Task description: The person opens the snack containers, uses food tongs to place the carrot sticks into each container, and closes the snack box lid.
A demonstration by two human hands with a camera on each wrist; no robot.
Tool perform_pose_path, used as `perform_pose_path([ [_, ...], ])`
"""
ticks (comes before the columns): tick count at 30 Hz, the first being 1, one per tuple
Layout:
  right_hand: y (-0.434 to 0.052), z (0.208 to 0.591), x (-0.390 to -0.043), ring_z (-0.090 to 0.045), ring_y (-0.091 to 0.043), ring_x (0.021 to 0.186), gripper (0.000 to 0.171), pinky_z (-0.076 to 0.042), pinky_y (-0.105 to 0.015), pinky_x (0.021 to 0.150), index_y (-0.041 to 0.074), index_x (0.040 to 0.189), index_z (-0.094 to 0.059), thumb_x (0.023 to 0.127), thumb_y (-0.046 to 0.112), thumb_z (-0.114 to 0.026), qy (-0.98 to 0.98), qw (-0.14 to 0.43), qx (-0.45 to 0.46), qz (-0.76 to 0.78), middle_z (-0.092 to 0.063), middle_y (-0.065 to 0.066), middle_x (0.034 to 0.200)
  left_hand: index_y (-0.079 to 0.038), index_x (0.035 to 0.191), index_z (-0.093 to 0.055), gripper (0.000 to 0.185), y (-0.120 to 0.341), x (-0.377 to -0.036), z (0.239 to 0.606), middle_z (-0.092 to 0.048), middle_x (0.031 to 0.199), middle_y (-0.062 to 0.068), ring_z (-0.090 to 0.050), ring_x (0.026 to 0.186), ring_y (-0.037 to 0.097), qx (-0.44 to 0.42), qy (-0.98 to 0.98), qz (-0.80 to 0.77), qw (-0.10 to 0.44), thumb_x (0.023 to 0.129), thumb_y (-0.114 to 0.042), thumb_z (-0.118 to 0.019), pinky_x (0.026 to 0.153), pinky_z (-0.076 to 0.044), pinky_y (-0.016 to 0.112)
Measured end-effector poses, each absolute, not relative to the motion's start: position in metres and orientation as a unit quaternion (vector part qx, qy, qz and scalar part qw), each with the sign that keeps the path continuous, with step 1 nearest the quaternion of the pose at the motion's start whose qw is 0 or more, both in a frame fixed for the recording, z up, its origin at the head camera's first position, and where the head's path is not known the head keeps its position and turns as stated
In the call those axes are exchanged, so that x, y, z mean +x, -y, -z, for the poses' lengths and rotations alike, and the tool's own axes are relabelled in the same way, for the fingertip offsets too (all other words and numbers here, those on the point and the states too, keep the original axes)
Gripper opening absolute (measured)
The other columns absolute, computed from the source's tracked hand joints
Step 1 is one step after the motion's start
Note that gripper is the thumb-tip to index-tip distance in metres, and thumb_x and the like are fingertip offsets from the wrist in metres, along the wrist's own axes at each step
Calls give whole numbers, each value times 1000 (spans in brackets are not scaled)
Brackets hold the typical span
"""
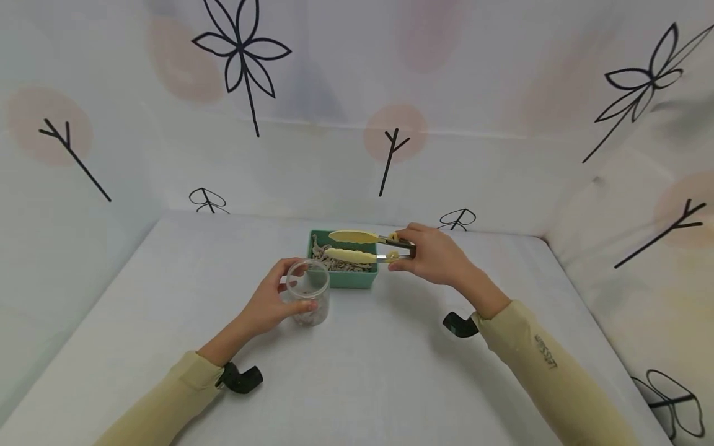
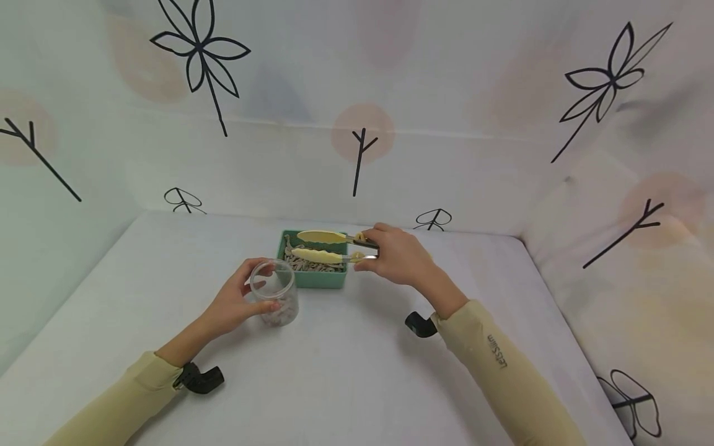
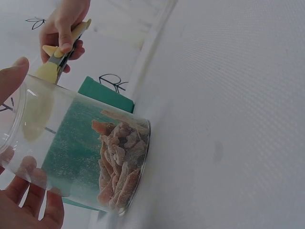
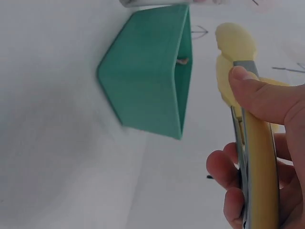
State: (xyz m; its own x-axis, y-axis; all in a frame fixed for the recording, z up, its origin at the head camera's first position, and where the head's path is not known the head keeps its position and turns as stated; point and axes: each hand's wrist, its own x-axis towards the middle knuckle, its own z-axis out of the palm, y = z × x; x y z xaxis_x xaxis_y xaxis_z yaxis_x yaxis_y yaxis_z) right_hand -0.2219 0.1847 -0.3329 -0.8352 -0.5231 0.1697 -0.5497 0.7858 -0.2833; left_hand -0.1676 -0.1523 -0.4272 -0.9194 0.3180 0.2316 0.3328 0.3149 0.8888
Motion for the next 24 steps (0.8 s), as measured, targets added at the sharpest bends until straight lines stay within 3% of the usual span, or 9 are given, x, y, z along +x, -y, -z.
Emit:
perform_pose_path([
  [13,-178,337,-241,-63,-25,96,77,-52,-45,84,2,137,-58,79,48,-82,968,-30,246,-51,-61,-11,125,-14,143,-43,77,152,-168,428,-51,139,11,-44,128,25,-204,807,554,4,80,-19,-86,100,-38,55],
  [24,-162,332,-255,-56,-33,121,82,-48,-52,94,6,145,-51,82,48,-80,963,-99,251,-25,-51,-14,144,-11,145,-41,78,151,-166,424,-50,139,10,-44,129,28,-202,812,548,4,81,-19,-85,100,-40,56],
])
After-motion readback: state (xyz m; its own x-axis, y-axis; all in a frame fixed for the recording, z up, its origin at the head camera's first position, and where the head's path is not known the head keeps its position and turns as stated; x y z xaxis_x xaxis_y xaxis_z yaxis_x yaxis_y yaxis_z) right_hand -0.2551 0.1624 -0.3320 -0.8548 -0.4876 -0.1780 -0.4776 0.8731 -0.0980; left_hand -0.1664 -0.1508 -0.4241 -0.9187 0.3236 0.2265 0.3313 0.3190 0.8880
